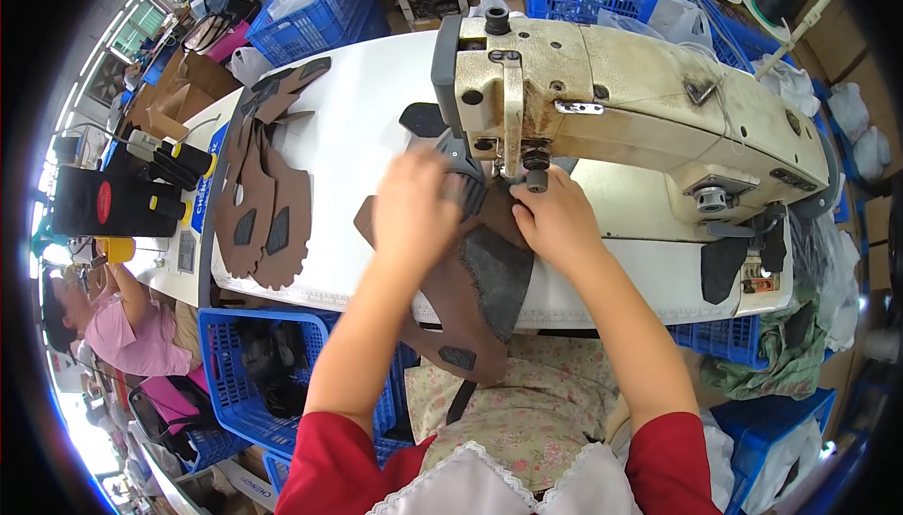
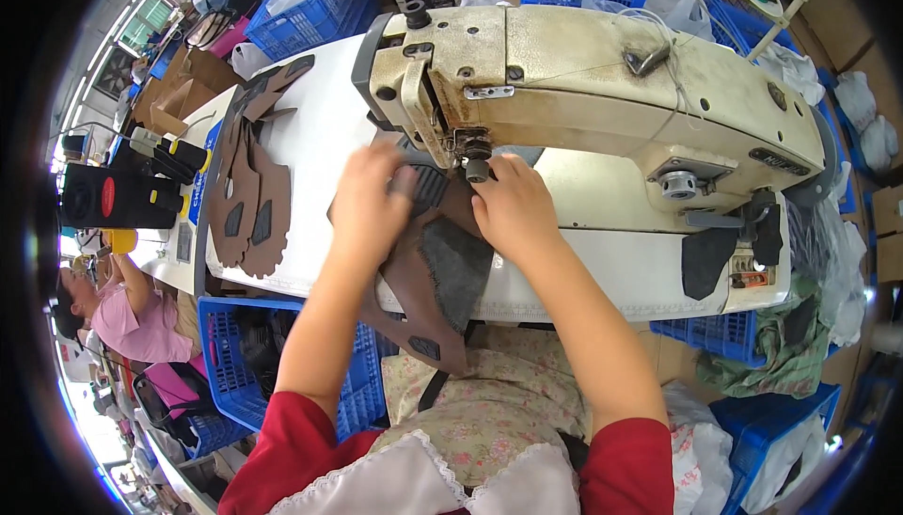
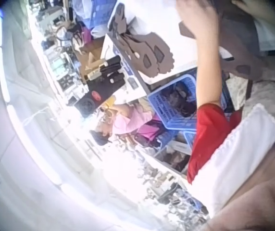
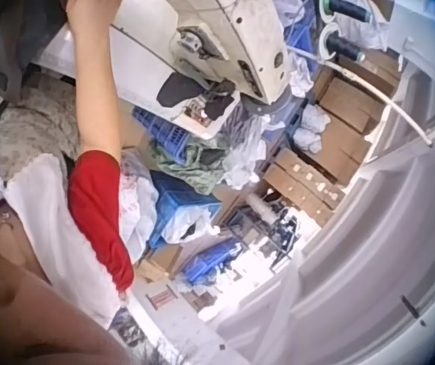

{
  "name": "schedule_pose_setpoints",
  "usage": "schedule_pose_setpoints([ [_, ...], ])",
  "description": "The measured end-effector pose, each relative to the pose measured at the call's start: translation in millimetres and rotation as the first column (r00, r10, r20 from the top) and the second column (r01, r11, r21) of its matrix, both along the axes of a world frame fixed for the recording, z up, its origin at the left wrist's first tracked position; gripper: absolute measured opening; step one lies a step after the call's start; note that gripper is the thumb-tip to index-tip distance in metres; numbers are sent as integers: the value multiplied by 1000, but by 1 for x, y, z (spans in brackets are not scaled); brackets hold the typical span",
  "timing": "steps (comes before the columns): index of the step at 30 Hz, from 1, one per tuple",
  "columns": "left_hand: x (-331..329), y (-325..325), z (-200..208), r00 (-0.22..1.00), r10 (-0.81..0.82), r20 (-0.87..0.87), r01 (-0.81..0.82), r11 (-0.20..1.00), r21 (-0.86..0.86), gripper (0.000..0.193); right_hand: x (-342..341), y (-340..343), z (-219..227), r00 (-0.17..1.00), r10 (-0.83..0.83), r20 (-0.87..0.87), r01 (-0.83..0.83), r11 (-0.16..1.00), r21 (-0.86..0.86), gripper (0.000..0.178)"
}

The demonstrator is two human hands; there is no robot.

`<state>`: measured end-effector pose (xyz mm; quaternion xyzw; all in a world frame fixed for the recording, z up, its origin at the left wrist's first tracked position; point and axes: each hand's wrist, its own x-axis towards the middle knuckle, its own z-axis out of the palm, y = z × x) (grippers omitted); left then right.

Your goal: Using an industrial sewing machine to stitch together components of a shoe upper and trimming excess material with scissors.

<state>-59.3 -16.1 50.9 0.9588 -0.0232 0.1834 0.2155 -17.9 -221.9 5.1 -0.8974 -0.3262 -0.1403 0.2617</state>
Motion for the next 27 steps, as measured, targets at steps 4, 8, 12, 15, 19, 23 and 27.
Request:
schedule_pose_setpoints([
  [4, -39, -66, -7, 926, -112, -361, 220, 937, 272, 86, 15, 3, -11, 979, -27, -200, 49, 993, 106, 25],
  [8, -39, -81, -17, 924, -61, -377, 196, 923, 332, 97, 18, 4, -4, 981, -49, -186, 70, 992, 107, 23],
  [12, -33, -96, -18, 863, 36, -503, 226, 864, 449, 83, 18, 6, -4, 984, -44, -171, 65, 991, 119, 20],
  [15, -32, -104, -42, 930, 84, -358, 128, 839, 528, 61, 17, 3, -5, 979, -49, -200, 74, 990, 119, 21],
  [19, -39, -92, -54, 986, -154, -66, 167, 873, 458, 43, 14, -1, -4, 978, -31, -207, 52, 994, 93, 23],
  [23, -39, -79, -48, 974, -222, -42, 222, 905, 363, 39, 12, -4, -10, 980, -24, -199, 47, 993, 109, 24],
  [27, -37, -69, -44, 951, -308, -14, 294, 894, 337, 35, 16, -5, -18, 986, 0, -168, 15, 996, 89, 26],
])
